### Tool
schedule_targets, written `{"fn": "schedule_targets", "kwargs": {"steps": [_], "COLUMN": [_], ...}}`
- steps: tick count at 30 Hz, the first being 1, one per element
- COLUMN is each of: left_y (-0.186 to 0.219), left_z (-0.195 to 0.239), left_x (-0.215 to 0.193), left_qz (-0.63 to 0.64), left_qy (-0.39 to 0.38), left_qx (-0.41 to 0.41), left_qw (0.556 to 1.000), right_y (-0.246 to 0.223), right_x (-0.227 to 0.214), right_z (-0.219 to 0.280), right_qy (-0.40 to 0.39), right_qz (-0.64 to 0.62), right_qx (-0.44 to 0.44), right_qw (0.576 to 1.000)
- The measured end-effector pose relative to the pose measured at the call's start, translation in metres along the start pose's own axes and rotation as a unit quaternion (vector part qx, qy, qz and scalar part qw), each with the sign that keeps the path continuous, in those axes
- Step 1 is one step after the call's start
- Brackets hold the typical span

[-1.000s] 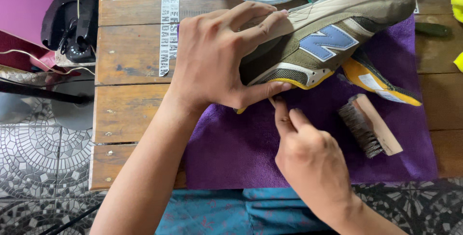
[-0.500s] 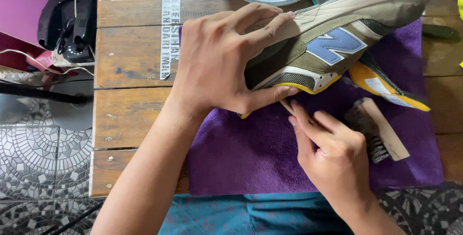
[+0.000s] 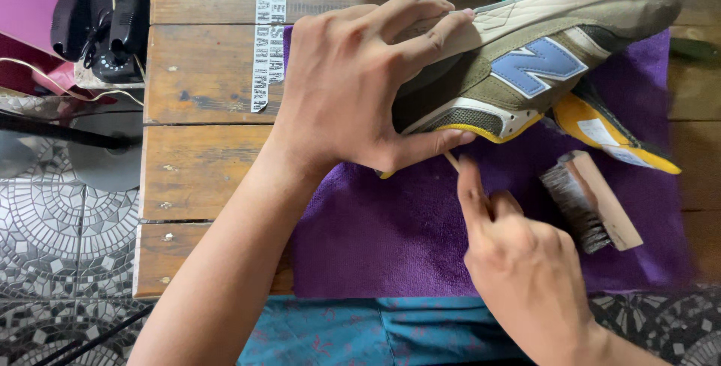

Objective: The person cleans a New Balance sneaker by scrubbing the sole and side panels with a small brush dipped in a liquid solution. They wipe the shoe with a yellow cloth and continue scrubbing the midsole area.

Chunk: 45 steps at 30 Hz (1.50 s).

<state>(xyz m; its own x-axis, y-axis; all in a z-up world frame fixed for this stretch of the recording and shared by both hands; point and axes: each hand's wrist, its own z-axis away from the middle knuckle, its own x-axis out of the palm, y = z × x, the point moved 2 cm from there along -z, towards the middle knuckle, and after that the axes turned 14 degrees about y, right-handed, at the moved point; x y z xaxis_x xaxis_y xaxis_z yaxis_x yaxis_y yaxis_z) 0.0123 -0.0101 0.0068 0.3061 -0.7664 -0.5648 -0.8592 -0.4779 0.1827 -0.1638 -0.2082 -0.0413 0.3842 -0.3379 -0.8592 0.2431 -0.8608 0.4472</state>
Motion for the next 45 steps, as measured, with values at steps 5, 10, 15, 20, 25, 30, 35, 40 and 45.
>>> {"fn": "schedule_targets", "kwargs": {"steps": [5, 10, 15, 20, 25, 30, 35, 40, 45], "left_y": [0.001, -0.001, 0.000, 0.000, 0.000, 0.002, 0.003, 0.003, 0.001], "left_z": [0.000, 0.000, 0.001, 0.000, 0.000, 0.000, 0.001, 0.000, 0.000], "left_x": [0.000, -0.001, 0.000, -0.001, -0.001, -0.001, -0.001, -0.001, -0.001], "left_qz": [-0.006, -0.003, -0.003, -0.001, 0.008, 0.003, 0.003, -0.001, 0.001], "left_qy": [-0.001, 0.004, 0.002, 0.000, 0.002, 0.000, 0.000, 0.002, 0.008], "left_qx": [0.005, 0.005, 0.002, 0.002, -0.001, 0.003, 0.002, 0.002, 0.004], "left_qw": [1.000, 1.000, 1.000, 1.000, 1.000, 1.000, 1.000, 1.000, 1.000], "right_y": [-0.011, -0.003, -0.005, -0.007, -0.004, -0.011, -0.012, -0.012, -0.020], "right_x": [-0.007, -0.013, -0.016, -0.012, -0.014, -0.008, -0.020, -0.014, -0.015], "right_z": [-0.021, -0.002, -0.020, -0.010, 0.009, -0.024, -0.006, -0.010, -0.023], "right_qy": [-0.012, -0.016, -0.010, -0.024, -0.019, 0.013, -0.004, 0.002, 0.017], "right_qz": [0.043, 0.059, 0.095, 0.082, 0.104, 0.134, 0.120, 0.151, 0.178], "right_qx": [0.013, 0.011, -0.018, -0.011, -0.020, -0.017, -0.003, -0.026, -0.015], "right_qw": [0.999, 0.998, 0.995, 0.996, 0.994, 0.991, 0.993, 0.988, 0.984]}}
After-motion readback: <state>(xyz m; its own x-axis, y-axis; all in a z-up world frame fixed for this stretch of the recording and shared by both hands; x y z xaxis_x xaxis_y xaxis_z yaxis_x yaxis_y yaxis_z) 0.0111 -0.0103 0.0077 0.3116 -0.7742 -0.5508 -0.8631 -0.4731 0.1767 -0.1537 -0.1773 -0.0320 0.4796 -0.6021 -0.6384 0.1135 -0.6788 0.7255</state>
